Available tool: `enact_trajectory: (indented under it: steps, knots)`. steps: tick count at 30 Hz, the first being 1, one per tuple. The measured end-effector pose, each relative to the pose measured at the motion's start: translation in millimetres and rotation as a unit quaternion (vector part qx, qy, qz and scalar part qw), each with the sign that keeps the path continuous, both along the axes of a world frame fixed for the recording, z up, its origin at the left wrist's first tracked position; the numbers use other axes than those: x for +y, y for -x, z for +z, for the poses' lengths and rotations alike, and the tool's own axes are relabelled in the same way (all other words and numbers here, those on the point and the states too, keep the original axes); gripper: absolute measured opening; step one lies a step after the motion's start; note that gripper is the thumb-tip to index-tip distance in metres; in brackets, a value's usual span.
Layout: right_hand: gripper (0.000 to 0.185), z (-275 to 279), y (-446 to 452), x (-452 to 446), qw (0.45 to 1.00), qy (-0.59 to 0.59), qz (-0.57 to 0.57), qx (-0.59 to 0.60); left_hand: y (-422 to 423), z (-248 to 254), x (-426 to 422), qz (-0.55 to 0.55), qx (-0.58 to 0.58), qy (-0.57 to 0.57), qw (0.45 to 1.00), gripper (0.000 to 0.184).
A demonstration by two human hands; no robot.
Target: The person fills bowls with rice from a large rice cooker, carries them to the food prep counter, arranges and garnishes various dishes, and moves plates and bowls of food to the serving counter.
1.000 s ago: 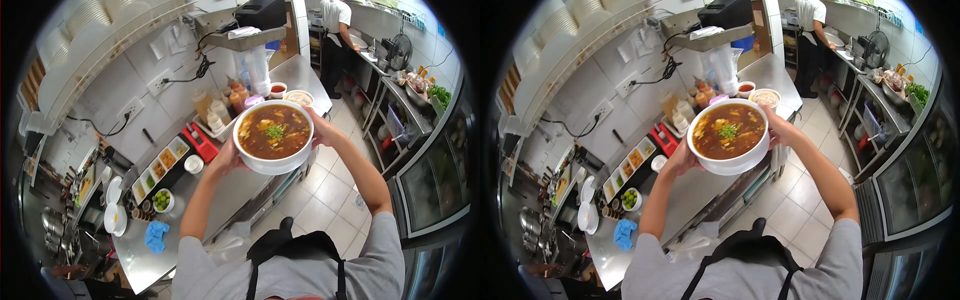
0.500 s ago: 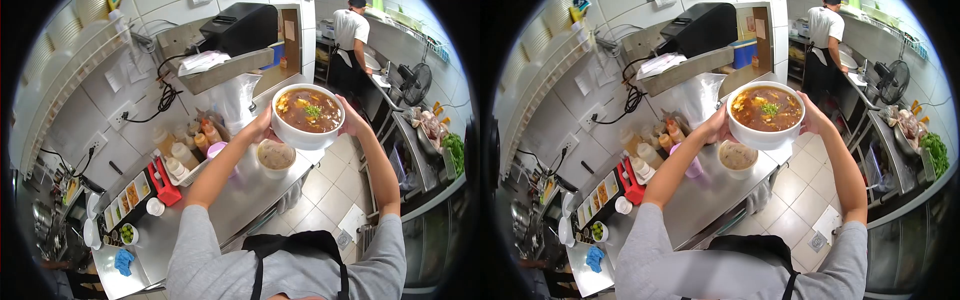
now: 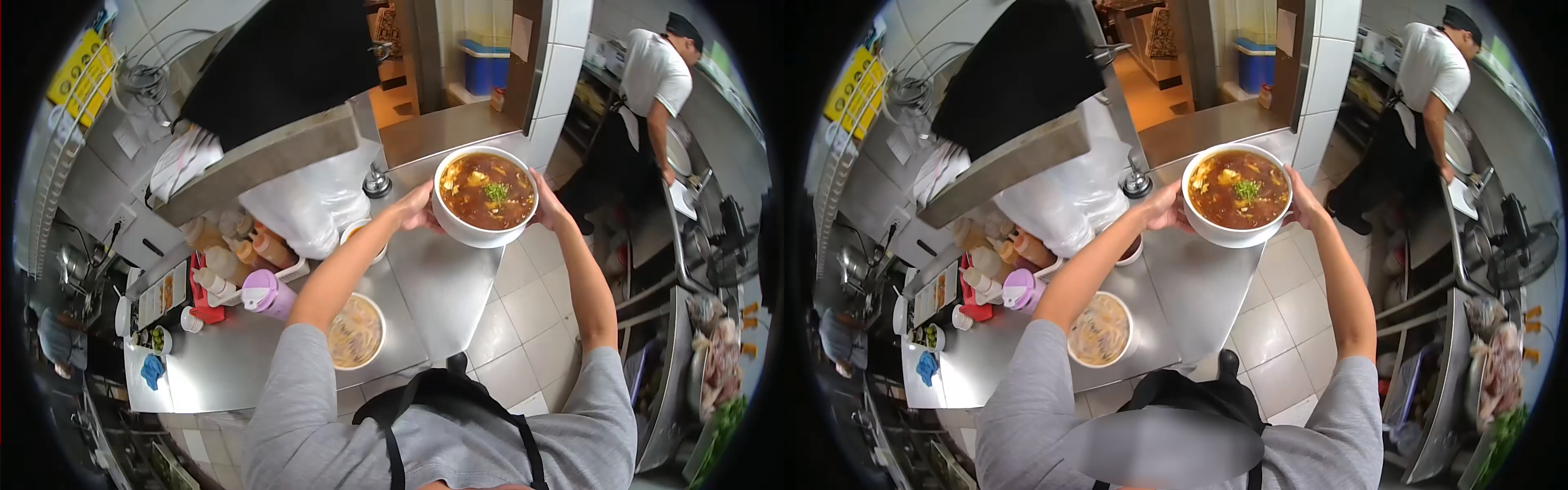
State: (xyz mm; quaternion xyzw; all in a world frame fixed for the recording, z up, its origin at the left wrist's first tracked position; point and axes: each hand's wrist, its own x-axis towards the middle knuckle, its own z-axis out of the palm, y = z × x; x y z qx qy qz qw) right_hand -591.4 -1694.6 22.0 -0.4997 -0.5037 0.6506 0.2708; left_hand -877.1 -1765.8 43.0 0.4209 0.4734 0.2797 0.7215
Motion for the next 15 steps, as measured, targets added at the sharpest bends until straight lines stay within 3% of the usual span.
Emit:
enact_trajectory:
  steps: [9, 15]
  knots:
    - [0.079, -79.5, 26.1, 131.9, 0.996, 0.044, 0.074, -0.030, 14.6, -92.4, 101.9, 0.107, 0.021, 0.078, 0.991, 0.073]
    - [0.069, -86.6, 43.7, 174.2, 0.992, 0.056, 0.114, -0.022, 25.3, -96.9, 129.5, 0.130, 0.022, 0.085, 0.988, 0.080]
